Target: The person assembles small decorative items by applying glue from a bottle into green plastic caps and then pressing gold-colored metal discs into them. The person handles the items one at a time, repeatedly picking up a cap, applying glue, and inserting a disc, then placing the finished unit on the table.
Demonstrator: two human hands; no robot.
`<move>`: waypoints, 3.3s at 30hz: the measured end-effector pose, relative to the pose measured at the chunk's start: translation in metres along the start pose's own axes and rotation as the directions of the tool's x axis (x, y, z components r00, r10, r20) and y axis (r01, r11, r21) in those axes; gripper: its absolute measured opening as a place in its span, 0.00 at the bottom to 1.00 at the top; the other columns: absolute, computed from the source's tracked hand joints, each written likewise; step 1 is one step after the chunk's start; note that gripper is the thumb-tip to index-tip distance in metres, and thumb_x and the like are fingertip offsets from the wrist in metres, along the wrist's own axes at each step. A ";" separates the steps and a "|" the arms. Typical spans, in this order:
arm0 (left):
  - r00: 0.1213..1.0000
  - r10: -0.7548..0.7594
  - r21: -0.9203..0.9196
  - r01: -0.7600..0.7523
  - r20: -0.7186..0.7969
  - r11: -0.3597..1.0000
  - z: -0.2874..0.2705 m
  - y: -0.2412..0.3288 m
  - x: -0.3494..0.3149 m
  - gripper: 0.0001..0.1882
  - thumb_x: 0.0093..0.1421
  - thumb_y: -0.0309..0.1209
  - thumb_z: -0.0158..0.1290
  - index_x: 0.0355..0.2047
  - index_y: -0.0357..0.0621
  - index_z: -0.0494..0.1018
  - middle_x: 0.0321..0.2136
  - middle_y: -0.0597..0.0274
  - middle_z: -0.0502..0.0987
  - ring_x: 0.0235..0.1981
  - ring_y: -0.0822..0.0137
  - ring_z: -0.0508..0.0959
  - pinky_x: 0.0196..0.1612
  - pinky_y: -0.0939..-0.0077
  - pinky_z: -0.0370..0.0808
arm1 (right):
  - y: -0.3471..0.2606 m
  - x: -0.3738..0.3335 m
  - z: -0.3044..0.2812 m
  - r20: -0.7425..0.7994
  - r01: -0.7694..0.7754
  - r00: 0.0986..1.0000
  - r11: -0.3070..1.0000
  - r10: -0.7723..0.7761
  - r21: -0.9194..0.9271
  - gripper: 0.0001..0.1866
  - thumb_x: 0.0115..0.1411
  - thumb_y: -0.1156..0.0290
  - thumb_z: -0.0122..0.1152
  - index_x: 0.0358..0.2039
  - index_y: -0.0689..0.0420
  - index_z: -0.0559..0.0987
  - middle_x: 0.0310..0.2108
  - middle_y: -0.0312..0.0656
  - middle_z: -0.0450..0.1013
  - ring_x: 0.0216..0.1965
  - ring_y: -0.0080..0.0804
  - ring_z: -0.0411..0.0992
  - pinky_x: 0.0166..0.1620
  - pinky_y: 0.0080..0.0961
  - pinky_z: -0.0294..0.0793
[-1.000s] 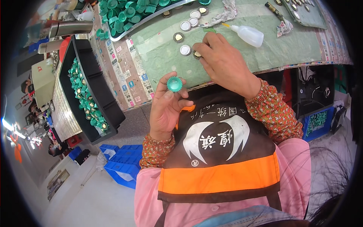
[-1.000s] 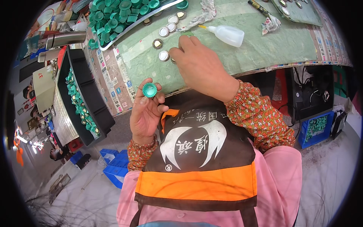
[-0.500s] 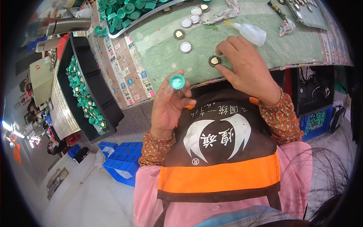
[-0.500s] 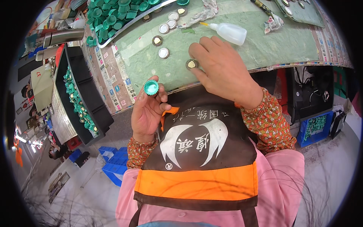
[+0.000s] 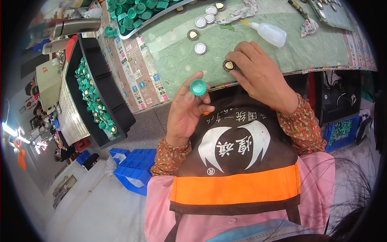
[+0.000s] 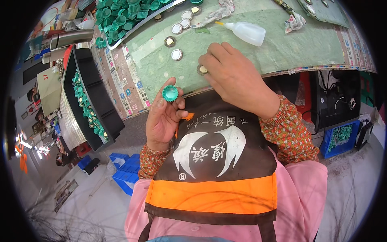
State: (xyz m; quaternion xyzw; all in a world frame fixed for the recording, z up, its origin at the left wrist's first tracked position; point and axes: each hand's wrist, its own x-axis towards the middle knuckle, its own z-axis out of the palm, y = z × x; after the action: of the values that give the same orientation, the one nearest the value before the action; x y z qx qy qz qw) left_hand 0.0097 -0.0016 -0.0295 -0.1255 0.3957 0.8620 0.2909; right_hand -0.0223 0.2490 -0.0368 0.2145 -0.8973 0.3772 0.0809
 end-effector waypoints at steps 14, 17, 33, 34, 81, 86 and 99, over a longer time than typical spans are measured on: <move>0.997 -0.071 -0.011 0.071 0.008 0.997 0.002 -0.011 -0.003 0.28 0.69 0.29 0.52 0.67 0.36 0.59 0.51 0.53 0.75 0.48 0.64 0.81 0.47 0.69 0.85 | -0.050 -0.011 0.013 -0.058 0.039 0.998 0.978 -0.027 0.204 0.19 0.53 0.74 0.63 0.46 0.64 0.75 0.37 0.47 0.68 0.39 0.46 0.69 0.42 0.38 0.72; 0.997 -0.075 -0.003 0.075 0.013 0.997 0.003 -0.014 -0.004 0.28 0.69 0.28 0.52 0.67 0.36 0.59 0.52 0.54 0.75 0.49 0.63 0.81 0.47 0.70 0.85 | -0.050 -0.012 0.014 -0.039 0.035 0.999 0.982 -0.028 0.187 0.18 0.53 0.73 0.63 0.45 0.63 0.75 0.36 0.47 0.68 0.38 0.45 0.69 0.41 0.37 0.72; 0.997 -0.070 0.119 0.071 -0.013 0.990 0.004 -0.016 -0.005 0.27 0.69 0.26 0.51 0.66 0.37 0.61 0.53 0.55 0.75 0.50 0.64 0.80 0.50 0.69 0.83 | -0.051 -0.015 0.018 -0.036 0.052 0.998 0.986 -0.046 0.160 0.14 0.49 0.74 0.62 0.37 0.62 0.73 0.36 0.47 0.68 0.37 0.46 0.69 0.41 0.37 0.72; 0.997 -0.067 0.148 0.070 -0.023 0.987 0.005 -0.016 -0.005 0.26 0.69 0.26 0.51 0.66 0.38 0.61 0.53 0.55 0.75 0.51 0.64 0.80 0.50 0.68 0.83 | -0.051 -0.016 0.018 -0.036 0.053 0.998 0.986 -0.047 0.160 0.14 0.49 0.74 0.62 0.37 0.62 0.73 0.36 0.47 0.68 0.37 0.46 0.69 0.41 0.37 0.72; 0.983 0.179 0.722 -0.154 0.043 0.675 0.028 -0.025 -0.006 0.20 0.74 0.25 0.38 0.65 0.35 0.58 0.47 0.56 0.75 0.45 0.71 0.79 0.49 0.75 0.80 | -0.032 -0.019 0.031 0.290 -0.475 0.875 0.575 0.387 0.666 0.11 0.53 0.73 0.68 0.31 0.63 0.75 0.27 0.42 0.71 0.25 0.28 0.69 0.29 0.26 0.69; 0.990 0.114 0.557 -0.046 -0.087 0.829 0.036 -0.021 -0.003 0.17 0.74 0.23 0.39 0.61 0.37 0.59 0.45 0.56 0.75 0.42 0.70 0.80 0.47 0.75 0.82 | -0.032 -0.016 0.030 0.279 -0.471 0.879 0.608 0.387 0.639 0.11 0.52 0.72 0.67 0.31 0.65 0.75 0.27 0.47 0.72 0.25 0.34 0.73 0.30 0.31 0.72; 0.983 0.154 0.567 -0.071 -0.099 0.821 0.026 -0.030 0.000 0.12 0.72 0.24 0.43 0.55 0.39 0.61 0.40 0.59 0.76 0.36 0.76 0.80 0.35 0.82 0.79 | -0.034 -0.020 0.038 0.228 -0.456 0.880 0.613 0.416 0.645 0.11 0.54 0.70 0.65 0.30 0.66 0.76 0.25 0.48 0.74 0.25 0.37 0.76 0.29 0.32 0.73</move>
State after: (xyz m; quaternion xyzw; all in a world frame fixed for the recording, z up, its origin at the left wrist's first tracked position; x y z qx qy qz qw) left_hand 0.0281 0.0333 -0.0310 -0.0710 0.6573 0.7125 0.2350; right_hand 0.0115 0.2072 -0.0483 0.0147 -0.7215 0.6813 -0.1226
